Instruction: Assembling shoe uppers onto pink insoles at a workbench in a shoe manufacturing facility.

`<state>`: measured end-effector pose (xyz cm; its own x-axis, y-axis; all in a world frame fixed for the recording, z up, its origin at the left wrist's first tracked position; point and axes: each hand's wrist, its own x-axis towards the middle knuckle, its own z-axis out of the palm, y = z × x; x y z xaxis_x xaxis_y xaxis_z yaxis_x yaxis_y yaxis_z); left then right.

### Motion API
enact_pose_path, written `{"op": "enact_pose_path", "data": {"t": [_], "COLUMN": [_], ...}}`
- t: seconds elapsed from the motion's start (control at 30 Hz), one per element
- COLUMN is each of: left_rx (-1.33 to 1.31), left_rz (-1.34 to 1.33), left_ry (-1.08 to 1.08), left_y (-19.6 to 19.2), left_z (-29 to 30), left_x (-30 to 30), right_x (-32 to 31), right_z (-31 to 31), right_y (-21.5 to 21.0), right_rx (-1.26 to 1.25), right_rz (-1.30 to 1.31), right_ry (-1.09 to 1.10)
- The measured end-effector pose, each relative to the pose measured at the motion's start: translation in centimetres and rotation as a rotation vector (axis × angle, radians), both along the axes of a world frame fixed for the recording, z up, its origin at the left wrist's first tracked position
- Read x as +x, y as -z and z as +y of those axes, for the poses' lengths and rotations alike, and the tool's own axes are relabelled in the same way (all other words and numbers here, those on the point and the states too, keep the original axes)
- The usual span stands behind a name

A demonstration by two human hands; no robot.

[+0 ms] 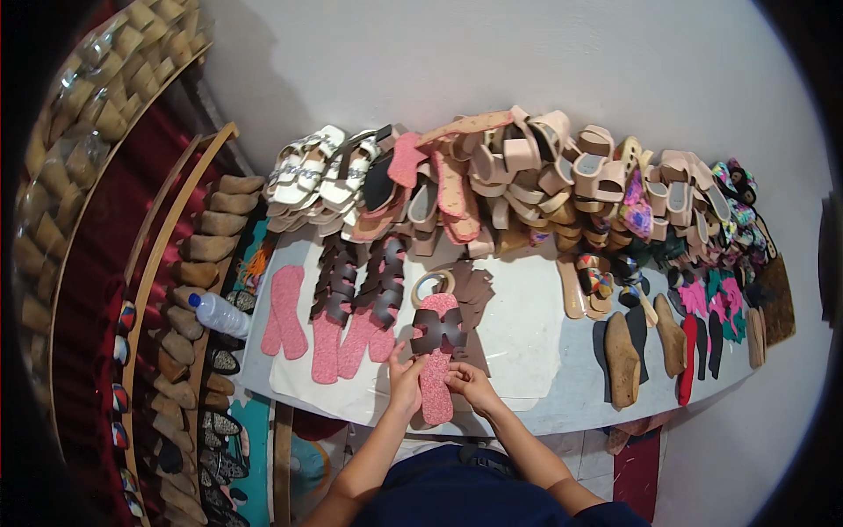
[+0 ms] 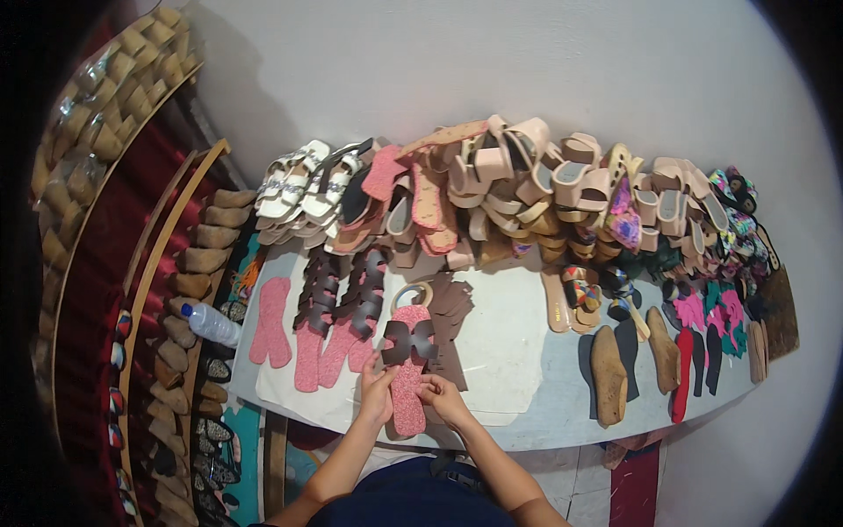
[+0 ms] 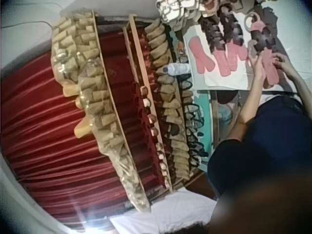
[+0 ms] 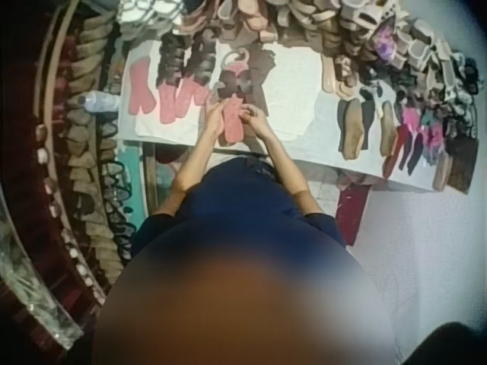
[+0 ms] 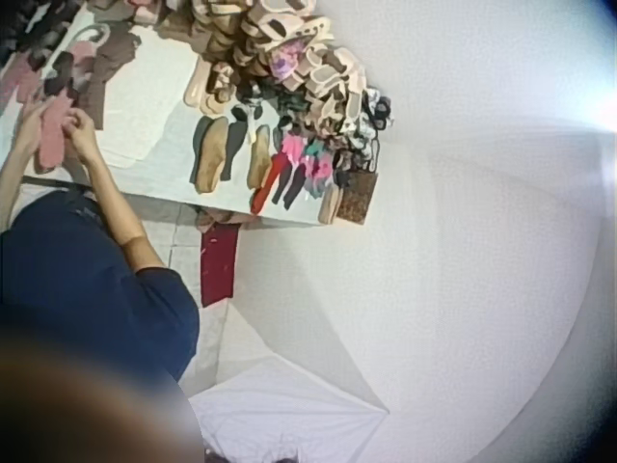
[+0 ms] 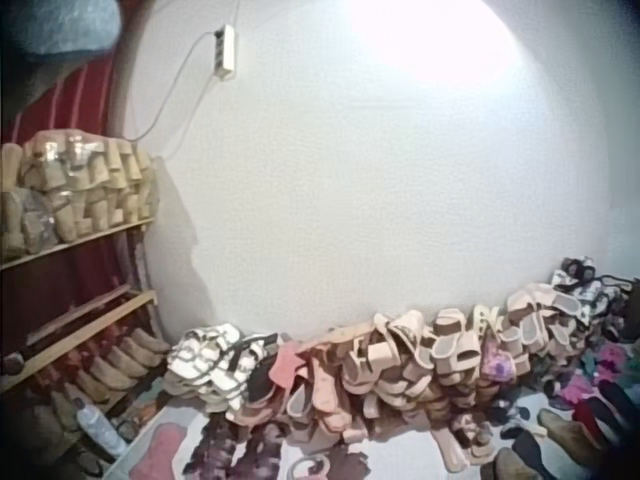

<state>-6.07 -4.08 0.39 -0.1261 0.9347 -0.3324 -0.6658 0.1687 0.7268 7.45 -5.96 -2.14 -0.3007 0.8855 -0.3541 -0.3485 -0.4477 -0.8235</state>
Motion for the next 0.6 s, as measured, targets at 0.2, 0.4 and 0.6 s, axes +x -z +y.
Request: {"op": "enact_pose_path", "data": {"t": [0.2,0.4,0.6], "left_rx": [-0.002,-0.087,-0.039], "left_rz": [0.004,0.452,0.58], "left_ry": [0.135,0.14,0.185], "left_y": [1.9,4.2,5.6], "left_z": [-2.3,-4.4,-4.5], "left_x": [-6.2,-12.8,-18.8], "right_x": [-5.9,-12.9,-19.2], "right_z": [-1.2,-2.4,-3.5], "right_y": [0.6,2.2,3.0], "right_rx": [-0.087,-0.176,-0.234], "right_rz": [0.01,0.029,0.011], "right_ry": [-0.052,-0.055,0.04]}}
